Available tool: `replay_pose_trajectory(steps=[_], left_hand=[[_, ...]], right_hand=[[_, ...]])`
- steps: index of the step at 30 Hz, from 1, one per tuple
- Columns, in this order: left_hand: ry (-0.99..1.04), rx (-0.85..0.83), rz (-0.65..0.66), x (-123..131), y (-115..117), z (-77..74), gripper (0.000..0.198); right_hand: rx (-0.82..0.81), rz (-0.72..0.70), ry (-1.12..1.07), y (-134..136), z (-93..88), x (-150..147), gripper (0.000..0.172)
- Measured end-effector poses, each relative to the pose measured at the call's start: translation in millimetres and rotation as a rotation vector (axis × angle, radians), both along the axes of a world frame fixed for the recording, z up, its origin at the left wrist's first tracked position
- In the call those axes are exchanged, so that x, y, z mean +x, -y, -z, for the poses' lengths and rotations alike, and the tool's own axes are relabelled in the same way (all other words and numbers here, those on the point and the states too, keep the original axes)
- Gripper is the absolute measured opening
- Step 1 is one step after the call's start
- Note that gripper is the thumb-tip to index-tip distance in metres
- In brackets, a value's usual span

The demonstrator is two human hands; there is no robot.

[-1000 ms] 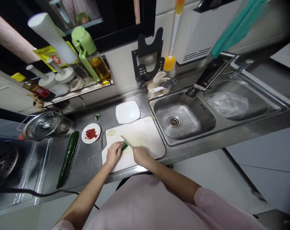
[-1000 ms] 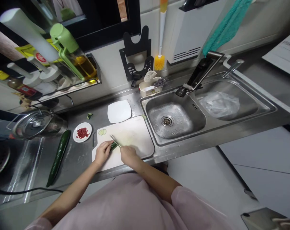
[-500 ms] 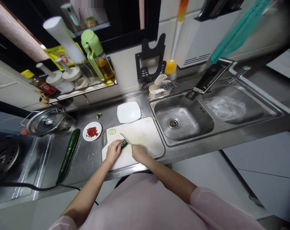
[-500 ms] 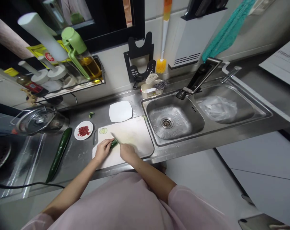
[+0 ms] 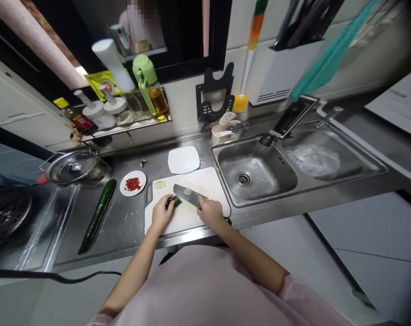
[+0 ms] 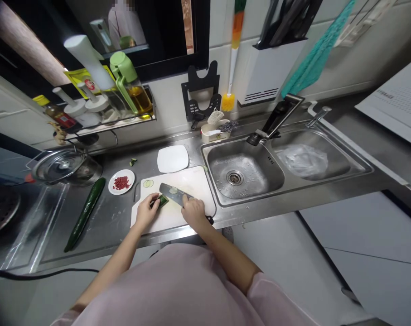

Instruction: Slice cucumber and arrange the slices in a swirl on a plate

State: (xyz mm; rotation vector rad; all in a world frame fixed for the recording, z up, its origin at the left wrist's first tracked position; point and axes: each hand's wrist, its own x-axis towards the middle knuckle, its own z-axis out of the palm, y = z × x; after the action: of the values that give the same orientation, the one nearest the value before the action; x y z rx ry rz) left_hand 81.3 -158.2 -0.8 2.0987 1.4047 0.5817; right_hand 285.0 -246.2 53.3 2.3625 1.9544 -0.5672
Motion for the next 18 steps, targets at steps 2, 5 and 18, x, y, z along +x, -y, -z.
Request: replay_pose_trajectory(steps=[2, 5, 18], left_hand=[[-0.01, 0.009, -0.024, 1, 1, -0.1, 0.029], [-0.015, 0.022, -0.043, 2, 3, 0.1, 0.028], [0.035, 0.216, 0.019, 28, -9, -46.9, 0.032]], right_hand=[[0.018, -0.013, 0.032, 4, 1.5, 4, 0.042], [0.059, -0.032, 0.065, 9, 2.5, 7, 0.048], [0.148, -0.186, 0.112, 21, -9.6, 15, 0.055]])
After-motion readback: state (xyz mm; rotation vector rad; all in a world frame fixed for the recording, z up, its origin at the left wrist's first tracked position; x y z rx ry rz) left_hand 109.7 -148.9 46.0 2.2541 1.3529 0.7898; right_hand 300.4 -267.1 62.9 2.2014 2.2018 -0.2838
